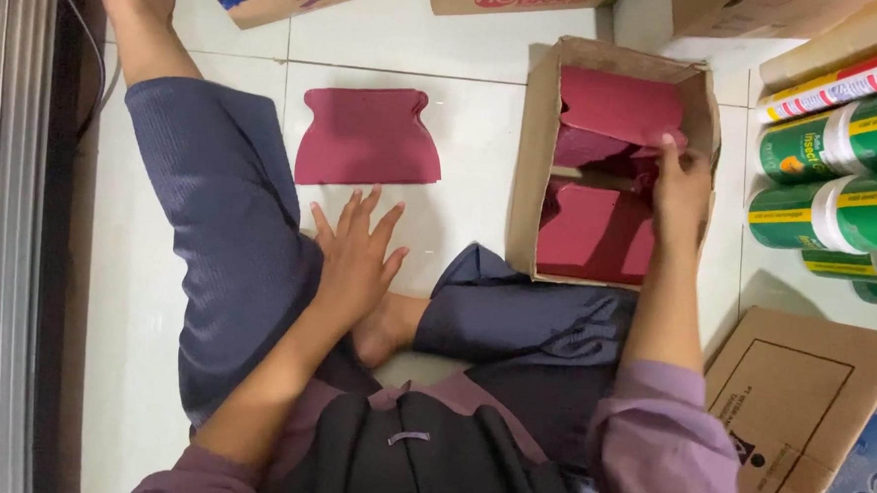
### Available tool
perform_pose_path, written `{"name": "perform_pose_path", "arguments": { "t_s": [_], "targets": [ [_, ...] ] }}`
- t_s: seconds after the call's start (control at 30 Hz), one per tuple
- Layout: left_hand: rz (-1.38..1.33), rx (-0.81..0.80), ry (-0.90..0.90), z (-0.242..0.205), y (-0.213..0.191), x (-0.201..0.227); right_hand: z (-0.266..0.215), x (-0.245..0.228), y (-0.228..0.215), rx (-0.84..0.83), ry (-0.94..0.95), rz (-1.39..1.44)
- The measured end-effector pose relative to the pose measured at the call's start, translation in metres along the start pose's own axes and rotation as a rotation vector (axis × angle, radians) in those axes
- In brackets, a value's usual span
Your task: A person sitting on the floor is wiping and inspecting pink toast-shaped plastic parts one by one before organizing them.
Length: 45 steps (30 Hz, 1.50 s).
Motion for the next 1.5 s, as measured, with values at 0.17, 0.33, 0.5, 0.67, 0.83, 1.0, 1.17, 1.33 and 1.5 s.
{"name": "perform_pose_path", "arguments": {
  "t_s": [0.17, 0.33, 0.5, 0.67, 0.83, 1.0, 1.17, 1.33, 1.5],
  "targets": [
    [-0.012, -0.047, 0.011, 0.003, 0.013, -0.002, -0.016, -0.021, -0.009, 0.055, -0.024, -0.218],
    [-0.009, -0.075, 0.025, 0.006, 0.011, 0.006, 0.018, -0.013, -0.004, -0.073, -0.005, -0.236],
    [-0.005, -0.056, 0.019, 0.012, 0.016, -0.007, 0.029, 0.000, 0.006, -0.187, -0.017, -0.221],
    [0.030, -0.028, 0.060, 0.039, 0.004, -0.015, 0.021, -0.006, 0.001, -0.154, -0.080, -0.153],
    [0.068, -0.013, 0.095, 0.083, 0.004, -0.042, 0.056, 0.032, 0.012, -0.059, -0.301, -0.212],
    [0.186, -0.058, 0.027, 0.145, 0.040, -0.105, 0.045, 0.021, 0.006, -0.121, -0.257, -0.186],
    [0.321, -0.205, -0.115, 0.202, 0.054, -0.156, 0.010, -0.009, -0.005, 0.057, -0.302, -0.058],
    [0.317, -0.304, -0.200, 0.214, 0.039, -0.150, 0.001, -0.001, -0.033, 0.192, -0.382, 0.144],
    [0.467, -0.151, -0.184, 0.207, 0.035, -0.146, -0.014, 0.004, -0.051, 0.226, -0.375, 0.270]
  ]
}}
Point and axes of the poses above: each hand's wrist, its own z-axis towards the middle knuckle, its own y-axis out of the palm, x = y × z, the point moved 6 cm from there along z, towards the middle knuckle, and after that the axes turned 9 degrees about -x, right-handed, at the moved point
